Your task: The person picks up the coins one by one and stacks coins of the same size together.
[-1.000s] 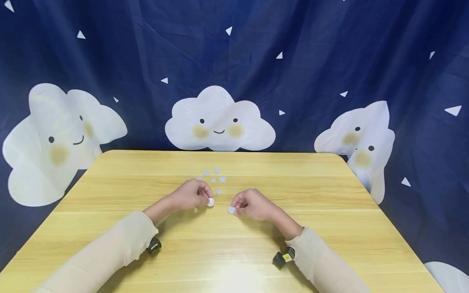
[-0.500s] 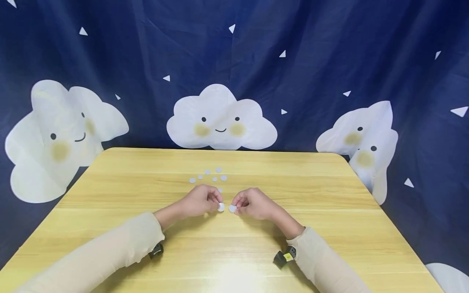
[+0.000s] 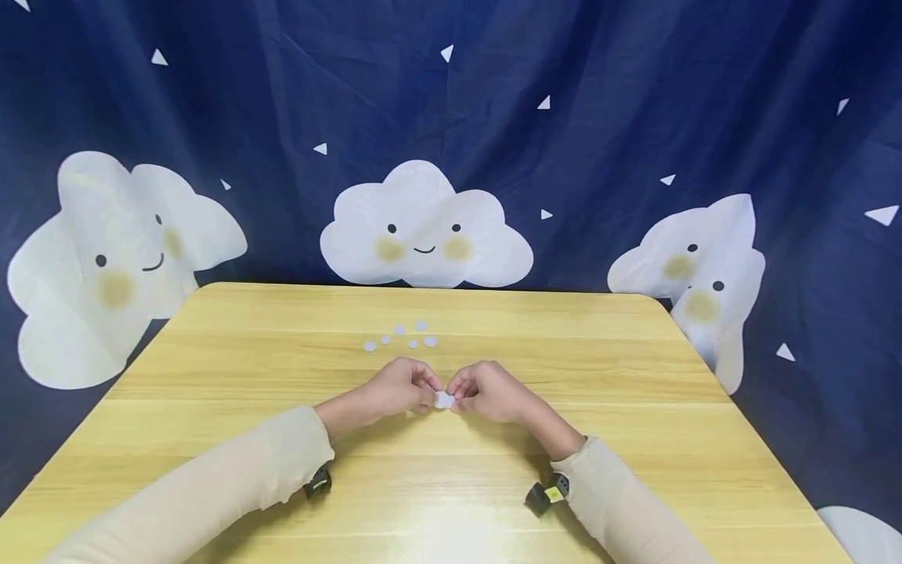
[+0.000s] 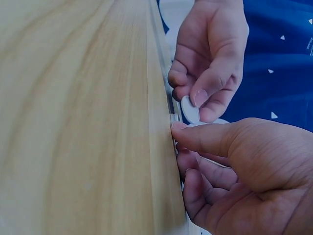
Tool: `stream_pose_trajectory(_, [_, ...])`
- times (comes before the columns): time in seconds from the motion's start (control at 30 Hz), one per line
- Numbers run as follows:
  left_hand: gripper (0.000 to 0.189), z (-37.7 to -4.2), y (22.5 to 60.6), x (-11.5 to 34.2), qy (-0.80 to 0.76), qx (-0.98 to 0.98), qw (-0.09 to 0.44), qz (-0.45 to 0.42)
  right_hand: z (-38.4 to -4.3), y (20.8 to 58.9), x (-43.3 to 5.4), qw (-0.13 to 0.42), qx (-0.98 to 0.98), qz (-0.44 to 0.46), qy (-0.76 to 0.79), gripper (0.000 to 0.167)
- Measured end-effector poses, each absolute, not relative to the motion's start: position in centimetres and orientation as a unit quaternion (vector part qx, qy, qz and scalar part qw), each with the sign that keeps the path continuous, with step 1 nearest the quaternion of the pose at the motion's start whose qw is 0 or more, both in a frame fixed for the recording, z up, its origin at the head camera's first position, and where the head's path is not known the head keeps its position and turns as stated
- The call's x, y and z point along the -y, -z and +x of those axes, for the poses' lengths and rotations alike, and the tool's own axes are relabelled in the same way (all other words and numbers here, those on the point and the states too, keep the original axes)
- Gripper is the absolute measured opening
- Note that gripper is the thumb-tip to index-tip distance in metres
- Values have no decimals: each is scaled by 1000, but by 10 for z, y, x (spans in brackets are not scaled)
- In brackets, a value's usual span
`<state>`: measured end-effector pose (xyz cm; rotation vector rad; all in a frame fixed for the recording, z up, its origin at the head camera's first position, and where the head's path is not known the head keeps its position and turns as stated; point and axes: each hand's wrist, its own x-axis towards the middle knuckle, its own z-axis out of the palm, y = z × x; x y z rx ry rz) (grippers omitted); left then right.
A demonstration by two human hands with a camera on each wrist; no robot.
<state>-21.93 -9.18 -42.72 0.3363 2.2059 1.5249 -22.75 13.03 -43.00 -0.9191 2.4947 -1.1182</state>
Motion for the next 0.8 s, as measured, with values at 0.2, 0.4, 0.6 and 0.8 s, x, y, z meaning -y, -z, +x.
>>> stream_pose_trajectory(0.2, [15, -218, 429, 89, -556, -792, 222, 118, -227, 430, -130, 130, -857, -317, 385, 13])
stream_pose_trajectory(0.4, [12, -217, 428, 84, -568, -785, 228, 96, -227, 429, -130, 132, -857, -314, 387, 14])
stream_pose_trajectory(0.6, [11, -217, 426, 81, -572, -785, 226, 78, -226, 428, -130, 134, -857, -311, 387, 14])
stream_pose_trajectory(0.8, [9, -216, 424, 77, -563, -796, 212, 66, -226, 427, -130, 140, -854, -309, 394, 16])
